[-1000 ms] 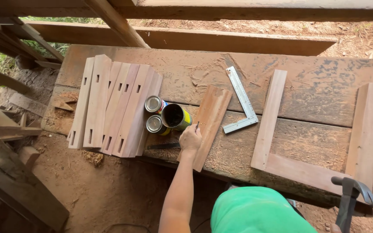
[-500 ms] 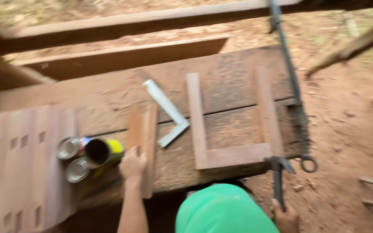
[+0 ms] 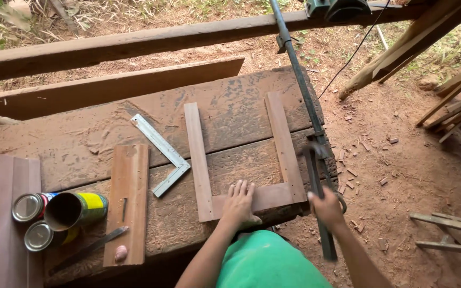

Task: The person assembles a rectangular wooden frame on a rustic workbench. They position wood pieces together, use a hammer to drive nails at the joints, apply glue from a can to a joint, check alignment with a try square, and secure the frame with a long bar clamp, adjusting the pieces as they work.

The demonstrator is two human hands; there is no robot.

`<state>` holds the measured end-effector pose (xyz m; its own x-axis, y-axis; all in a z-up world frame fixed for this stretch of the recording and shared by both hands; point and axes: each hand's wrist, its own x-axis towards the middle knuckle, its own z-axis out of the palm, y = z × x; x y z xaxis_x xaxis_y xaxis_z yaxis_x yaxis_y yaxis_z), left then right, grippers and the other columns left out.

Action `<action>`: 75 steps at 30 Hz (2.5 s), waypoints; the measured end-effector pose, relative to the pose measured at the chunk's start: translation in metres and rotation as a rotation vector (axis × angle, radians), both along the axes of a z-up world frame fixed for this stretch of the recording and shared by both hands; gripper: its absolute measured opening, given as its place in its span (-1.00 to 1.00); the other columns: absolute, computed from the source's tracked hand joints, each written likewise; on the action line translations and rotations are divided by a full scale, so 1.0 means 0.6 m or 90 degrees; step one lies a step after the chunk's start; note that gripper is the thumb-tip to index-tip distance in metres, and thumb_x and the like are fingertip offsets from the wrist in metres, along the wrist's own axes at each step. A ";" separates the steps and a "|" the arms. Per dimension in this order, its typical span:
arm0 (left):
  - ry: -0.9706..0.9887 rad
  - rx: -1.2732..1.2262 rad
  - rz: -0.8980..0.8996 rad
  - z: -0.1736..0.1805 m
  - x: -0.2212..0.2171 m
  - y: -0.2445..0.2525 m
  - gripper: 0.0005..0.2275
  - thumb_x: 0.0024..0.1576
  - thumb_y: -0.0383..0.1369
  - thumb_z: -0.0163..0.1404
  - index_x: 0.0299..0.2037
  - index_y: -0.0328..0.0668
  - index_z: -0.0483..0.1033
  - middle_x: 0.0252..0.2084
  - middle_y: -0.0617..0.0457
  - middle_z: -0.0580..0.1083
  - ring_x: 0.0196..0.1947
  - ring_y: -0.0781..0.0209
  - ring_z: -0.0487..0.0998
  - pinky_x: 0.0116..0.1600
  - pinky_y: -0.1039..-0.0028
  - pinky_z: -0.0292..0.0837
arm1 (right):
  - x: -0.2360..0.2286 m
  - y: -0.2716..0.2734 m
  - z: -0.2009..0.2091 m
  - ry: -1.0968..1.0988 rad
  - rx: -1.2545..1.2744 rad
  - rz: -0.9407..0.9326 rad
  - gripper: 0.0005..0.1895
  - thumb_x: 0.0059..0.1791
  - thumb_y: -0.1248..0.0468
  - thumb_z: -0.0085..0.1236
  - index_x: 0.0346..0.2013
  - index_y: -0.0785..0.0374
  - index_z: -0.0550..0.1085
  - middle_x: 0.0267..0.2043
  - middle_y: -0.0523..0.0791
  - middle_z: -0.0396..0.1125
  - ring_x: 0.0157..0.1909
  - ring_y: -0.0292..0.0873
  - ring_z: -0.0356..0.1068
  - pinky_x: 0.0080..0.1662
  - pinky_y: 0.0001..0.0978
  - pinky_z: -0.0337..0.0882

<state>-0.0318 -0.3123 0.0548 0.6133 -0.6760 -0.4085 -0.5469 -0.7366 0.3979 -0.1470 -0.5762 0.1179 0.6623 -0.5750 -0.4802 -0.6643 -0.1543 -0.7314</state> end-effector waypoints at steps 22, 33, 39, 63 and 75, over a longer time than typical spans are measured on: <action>-0.272 -0.034 0.531 -0.223 0.084 0.323 -0.72 0.22 -0.17 -0.17 0.05 0.26 0.54 0.03 0.09 0.52 0.10 0.07 0.51 0.16 0.21 0.34 | 0.164 -0.155 -0.290 -0.058 -0.339 0.311 -0.43 0.12 0.00 0.06 0.35 0.23 0.43 0.31 0.20 0.29 0.39 0.22 0.22 0.38 0.04 0.19; -0.207 0.121 0.437 -0.182 0.180 0.337 -0.55 0.14 -0.15 -0.02 0.23 -0.10 0.37 0.32 -0.11 0.31 0.15 -0.19 0.38 0.20 0.06 0.29 | -0.037 0.020 0.012 0.114 -0.189 0.195 -0.48 0.13 0.15 -0.07 0.33 0.38 0.35 0.31 0.16 0.21 0.16 0.14 0.33 0.08 -0.01 0.36; -0.220 0.126 0.330 -0.101 0.204 0.361 -0.76 0.14 -0.33 -0.15 -0.10 -0.27 0.45 -0.05 -0.18 0.44 -0.13 -0.17 0.47 0.01 0.11 0.36 | -0.120 0.017 0.012 0.131 -0.224 0.126 -0.51 0.17 0.14 -0.06 0.31 0.37 0.41 0.06 0.21 0.40 -0.05 0.15 0.44 -0.08 -0.03 0.43; 0.250 -0.299 0.453 0.072 -0.133 0.048 -0.61 0.12 -0.07 0.10 -0.09 -0.28 0.60 -0.14 -0.03 0.52 -0.16 0.12 0.50 -0.03 0.37 0.43 | -0.101 0.005 0.101 -0.191 0.163 0.051 -0.64 0.10 0.40 -0.08 0.20 0.39 0.36 -0.43 -0.01 0.34 -0.52 -0.16 0.34 -0.57 -0.40 0.43; 0.830 -0.790 1.237 -0.088 -0.130 0.002 -0.38 0.18 -0.13 0.11 0.34 -0.31 0.19 0.32 -0.26 0.18 0.32 -0.15 0.25 0.37 0.06 0.18 | -0.112 -0.063 0.044 -0.158 -0.096 0.057 -0.56 0.05 0.48 0.06 0.24 0.22 0.44 -0.45 0.01 0.34 -0.47 -0.14 0.33 -0.43 -0.29 0.38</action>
<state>-0.1096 -0.3112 0.0018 0.4096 -0.1341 -0.9024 0.6669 0.7189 0.1958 -0.2142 -0.6141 0.1445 0.7999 -0.5616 -0.2115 -0.4475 -0.3234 -0.8338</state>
